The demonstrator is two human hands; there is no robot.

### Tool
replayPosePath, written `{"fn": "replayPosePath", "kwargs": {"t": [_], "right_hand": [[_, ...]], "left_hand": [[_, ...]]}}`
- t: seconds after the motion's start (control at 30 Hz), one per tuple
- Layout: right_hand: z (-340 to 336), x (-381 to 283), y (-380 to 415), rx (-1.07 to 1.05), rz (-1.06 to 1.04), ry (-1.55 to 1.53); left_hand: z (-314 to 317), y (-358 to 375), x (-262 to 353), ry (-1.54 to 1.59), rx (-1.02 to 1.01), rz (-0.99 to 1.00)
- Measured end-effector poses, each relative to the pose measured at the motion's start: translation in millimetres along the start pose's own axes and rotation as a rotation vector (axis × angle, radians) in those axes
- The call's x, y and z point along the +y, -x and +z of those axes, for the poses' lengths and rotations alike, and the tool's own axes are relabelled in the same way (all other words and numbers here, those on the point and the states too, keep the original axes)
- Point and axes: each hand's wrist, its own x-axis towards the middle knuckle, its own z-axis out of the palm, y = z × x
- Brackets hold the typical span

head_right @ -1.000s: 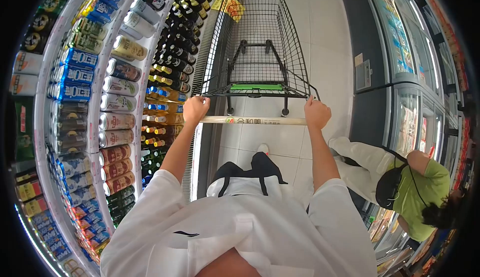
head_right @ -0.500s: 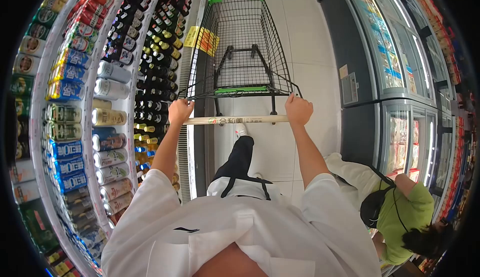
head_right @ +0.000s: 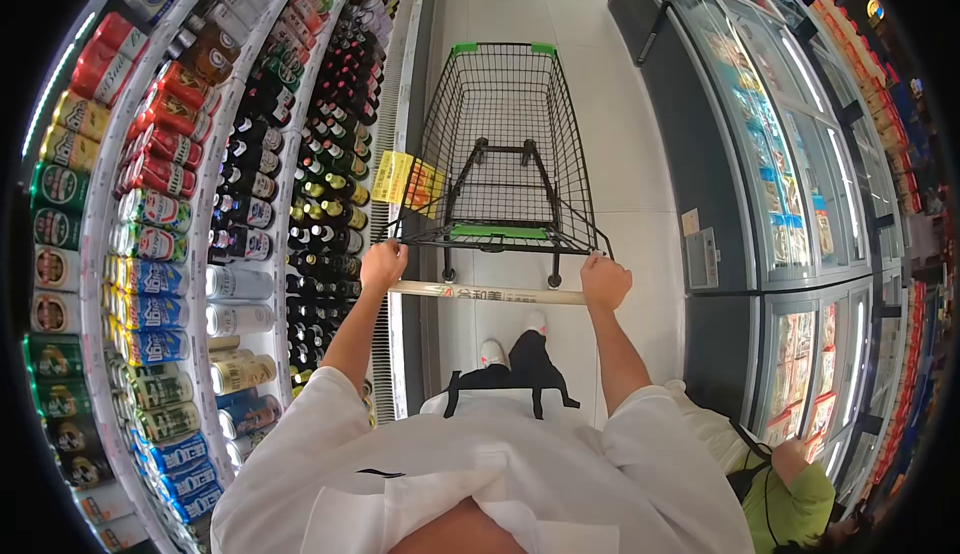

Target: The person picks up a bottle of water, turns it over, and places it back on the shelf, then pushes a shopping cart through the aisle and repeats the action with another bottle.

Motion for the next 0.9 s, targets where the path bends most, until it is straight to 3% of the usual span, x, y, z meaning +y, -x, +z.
{"fn": "replayPosePath", "kwargs": {"t": [0.07,0.37,0.67,0.9], "right_hand": [[6.6,-5.7,-33.8,0.019,0.004,0.021],[45.8,-34.6,-211.7,0.098,0.124,-0.223],[83.5,-67.4,-386.6,0.062,0.060,-0.183],[105.8,-106.2,-474.2,0.113,0.037,-0.206]], "left_hand": [[5.5,-36.8,7.3,0.012,0.072,0.024],[0.0,-204.7,76.5,-0.032,0.049,0.064],[-20.3,-352.7,135.7,-0.013,0.088,0.009],[-39.4,-441.3,153.0,-0.056,0.169,0.005]]}}
